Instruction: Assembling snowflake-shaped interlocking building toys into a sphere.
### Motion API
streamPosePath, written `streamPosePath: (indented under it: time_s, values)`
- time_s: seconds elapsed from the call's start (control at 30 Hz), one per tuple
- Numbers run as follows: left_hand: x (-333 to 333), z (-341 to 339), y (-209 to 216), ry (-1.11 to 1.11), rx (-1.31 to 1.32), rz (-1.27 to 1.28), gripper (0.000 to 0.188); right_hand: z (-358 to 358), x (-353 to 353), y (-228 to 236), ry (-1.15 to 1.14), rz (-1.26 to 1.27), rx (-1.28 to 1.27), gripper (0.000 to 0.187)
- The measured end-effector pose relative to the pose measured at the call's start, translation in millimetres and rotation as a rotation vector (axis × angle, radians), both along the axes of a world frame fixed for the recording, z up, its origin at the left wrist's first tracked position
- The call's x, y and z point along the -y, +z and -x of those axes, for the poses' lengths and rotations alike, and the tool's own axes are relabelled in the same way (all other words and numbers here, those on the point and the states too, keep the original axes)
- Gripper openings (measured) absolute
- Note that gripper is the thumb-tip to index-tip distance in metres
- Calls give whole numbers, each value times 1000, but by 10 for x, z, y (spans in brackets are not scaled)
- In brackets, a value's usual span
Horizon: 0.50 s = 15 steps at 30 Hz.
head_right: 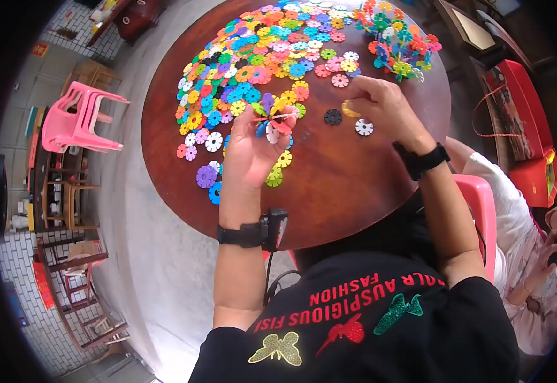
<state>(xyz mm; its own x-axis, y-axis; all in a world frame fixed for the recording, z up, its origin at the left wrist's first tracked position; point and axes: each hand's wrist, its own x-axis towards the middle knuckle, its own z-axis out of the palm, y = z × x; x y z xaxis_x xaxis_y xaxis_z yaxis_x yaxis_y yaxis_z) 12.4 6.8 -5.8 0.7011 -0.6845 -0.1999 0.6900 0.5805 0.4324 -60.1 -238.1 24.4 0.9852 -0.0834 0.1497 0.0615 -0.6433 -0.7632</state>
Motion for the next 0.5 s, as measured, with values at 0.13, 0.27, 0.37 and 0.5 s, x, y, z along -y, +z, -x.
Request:
streamPosePath:
  time_s: [0.13,0.27,0.37,0.5]
  values:
    - [112,114,128,82,137,-217,39,16,-186,133,17,-397,-94,8]
    - [137,142,220,20,151,-279,27,64,-324,274,46,-381,-9,8]
    - [153,189,285,29,180,-354,29,73,-407,400,54,-295,45,8]
    - [173,201,276,54,165,-345,31,17,-524,402,75,-65,285,11]
